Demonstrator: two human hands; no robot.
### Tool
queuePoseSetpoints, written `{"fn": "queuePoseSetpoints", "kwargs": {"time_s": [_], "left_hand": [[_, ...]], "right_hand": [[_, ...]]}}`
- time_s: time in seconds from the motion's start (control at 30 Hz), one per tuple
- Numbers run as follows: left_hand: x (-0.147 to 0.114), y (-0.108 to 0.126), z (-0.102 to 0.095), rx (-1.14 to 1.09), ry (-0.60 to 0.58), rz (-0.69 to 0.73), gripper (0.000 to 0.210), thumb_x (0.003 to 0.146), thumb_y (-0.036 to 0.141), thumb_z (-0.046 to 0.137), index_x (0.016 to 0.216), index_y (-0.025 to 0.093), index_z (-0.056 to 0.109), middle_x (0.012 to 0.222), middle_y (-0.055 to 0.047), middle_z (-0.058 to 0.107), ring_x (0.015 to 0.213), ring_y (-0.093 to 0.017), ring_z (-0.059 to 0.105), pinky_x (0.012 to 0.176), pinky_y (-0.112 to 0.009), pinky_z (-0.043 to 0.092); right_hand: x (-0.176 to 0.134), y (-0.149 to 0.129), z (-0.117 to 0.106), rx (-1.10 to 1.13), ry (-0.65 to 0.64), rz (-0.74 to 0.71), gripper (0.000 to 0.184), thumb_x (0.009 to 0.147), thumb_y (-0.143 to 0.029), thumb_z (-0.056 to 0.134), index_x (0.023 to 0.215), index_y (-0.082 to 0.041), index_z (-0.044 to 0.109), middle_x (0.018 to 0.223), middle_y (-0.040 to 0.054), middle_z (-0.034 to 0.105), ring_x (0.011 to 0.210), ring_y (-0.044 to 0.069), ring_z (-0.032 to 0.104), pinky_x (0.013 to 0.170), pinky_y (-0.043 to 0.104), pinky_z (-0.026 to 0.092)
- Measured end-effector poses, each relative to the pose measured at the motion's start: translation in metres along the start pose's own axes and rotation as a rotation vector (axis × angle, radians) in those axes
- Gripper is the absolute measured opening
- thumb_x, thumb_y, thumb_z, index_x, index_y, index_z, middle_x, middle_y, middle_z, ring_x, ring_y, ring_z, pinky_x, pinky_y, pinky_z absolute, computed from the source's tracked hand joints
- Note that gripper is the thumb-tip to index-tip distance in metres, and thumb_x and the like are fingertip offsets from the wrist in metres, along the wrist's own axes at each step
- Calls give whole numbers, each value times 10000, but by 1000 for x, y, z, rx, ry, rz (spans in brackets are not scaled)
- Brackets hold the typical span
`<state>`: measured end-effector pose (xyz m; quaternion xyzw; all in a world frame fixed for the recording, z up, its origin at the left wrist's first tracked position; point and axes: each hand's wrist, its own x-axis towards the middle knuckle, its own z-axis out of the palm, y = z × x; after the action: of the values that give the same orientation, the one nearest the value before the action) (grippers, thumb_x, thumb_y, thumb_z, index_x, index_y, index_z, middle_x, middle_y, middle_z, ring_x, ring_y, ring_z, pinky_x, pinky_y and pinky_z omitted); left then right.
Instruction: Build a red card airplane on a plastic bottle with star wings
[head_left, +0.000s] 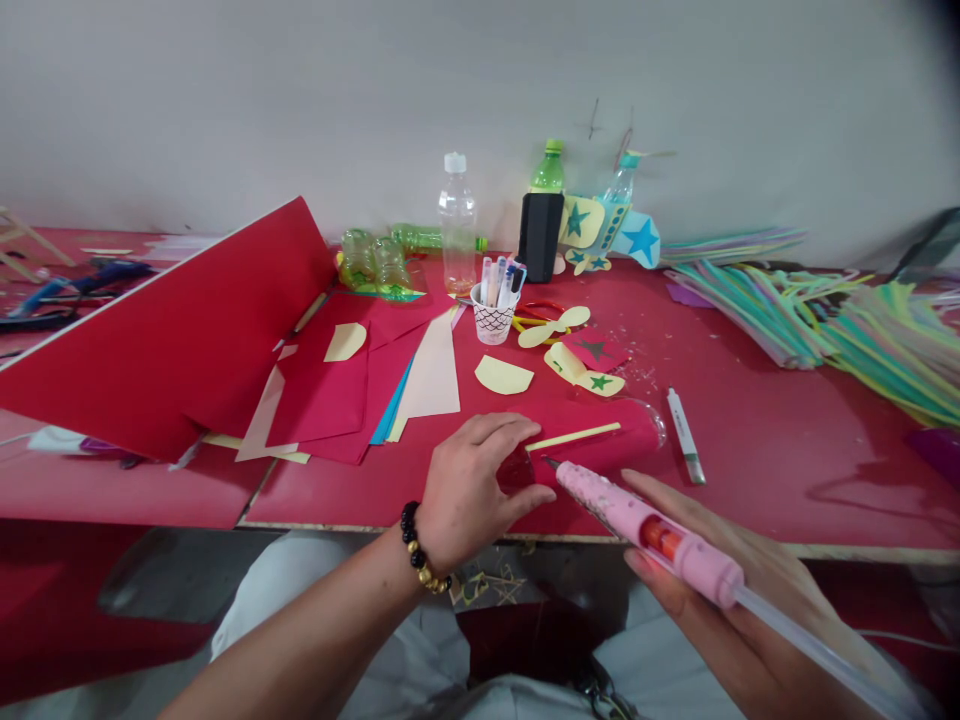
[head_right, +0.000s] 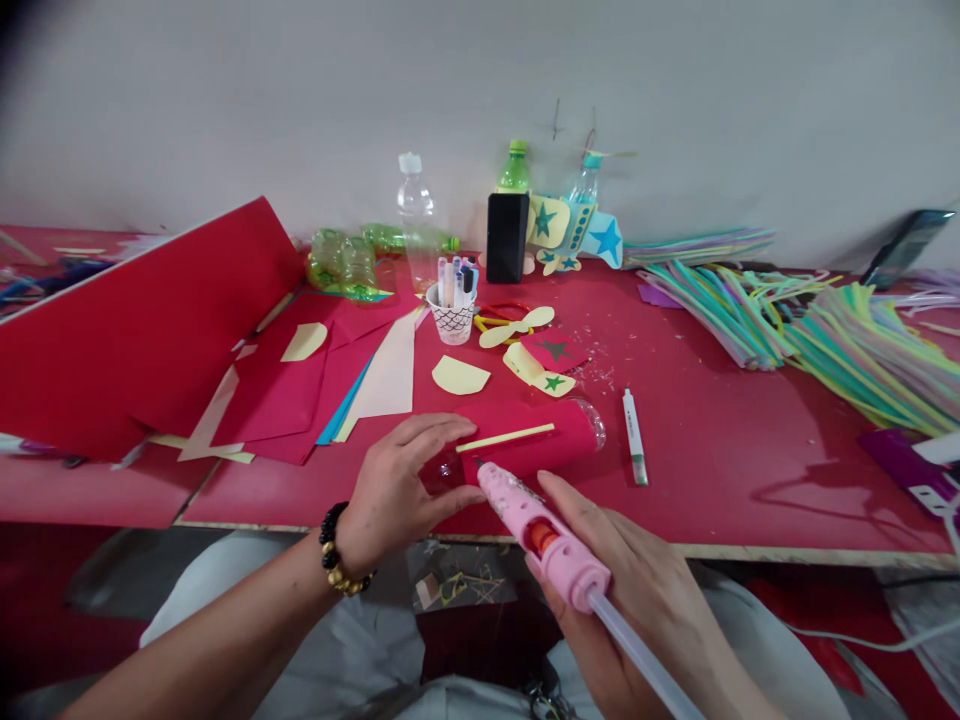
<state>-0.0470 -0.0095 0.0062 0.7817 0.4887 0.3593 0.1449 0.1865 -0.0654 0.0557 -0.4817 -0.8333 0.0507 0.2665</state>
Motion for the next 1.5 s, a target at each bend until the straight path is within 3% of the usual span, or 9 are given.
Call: {"fn": "queuePoseSetpoints", "kwargs": {"time_s": [0.2,0.43,0.73,1.1,1.4,1.5], "left_hand": [[-1,-1,1,4,5,7,556,726,448,793,1203,251,587,1199,-41,648,1123,-221,591,950,-370,499],[-1,0,1,16,6,1,574,714,453,800,1206,252,584,1209,-38,646,1128,-219,591,953,-372,500],[-1,-1,1,11,10,4,572,709,444,806,1202,248,590,1204,-47,649,1116,-225,597,947,-380,506],[-1,0,0,22,0,-1,561,716,435,801,1204,251,592,1212,-54,647,1118,-235,599,943,-392,511],[-2,-1,0,23,-1,-6,556,716,431,802,1202,259,595,1212,-47,649,1118,-234,600,938,-389,511],[-2,-1,1,24,-5,-9,554,721,441,796,1203,258,595,1218,-47,647,1123,-232,597,943,-387,508]], "right_hand": [[-1,6,2,9,8,-35,484,902,-221,540,1378,-185,461,1216,75,675,1034,210,676,823,293,564],[-9,17,-4,9,1,45,487,901,-280,559,1377,-213,482,1288,71,634,1094,233,650,903,354,548],[1,2,0,22,44,-76,497,898,-225,550,1383,-166,456,1202,102,680,1004,221,687,776,280,581],[-7,18,-1,46,48,-6,485,887,-224,569,1365,-203,489,1259,87,650,1085,235,658,891,341,563],[-19,37,-5,-5,3,119,523,884,-353,560,1395,-280,479,1326,52,613,1135,296,632,951,470,542],[-21,40,-6,-46,53,132,512,878,-386,562,1377,-291,499,1291,42,636,1094,297,652,942,474,542]]}}
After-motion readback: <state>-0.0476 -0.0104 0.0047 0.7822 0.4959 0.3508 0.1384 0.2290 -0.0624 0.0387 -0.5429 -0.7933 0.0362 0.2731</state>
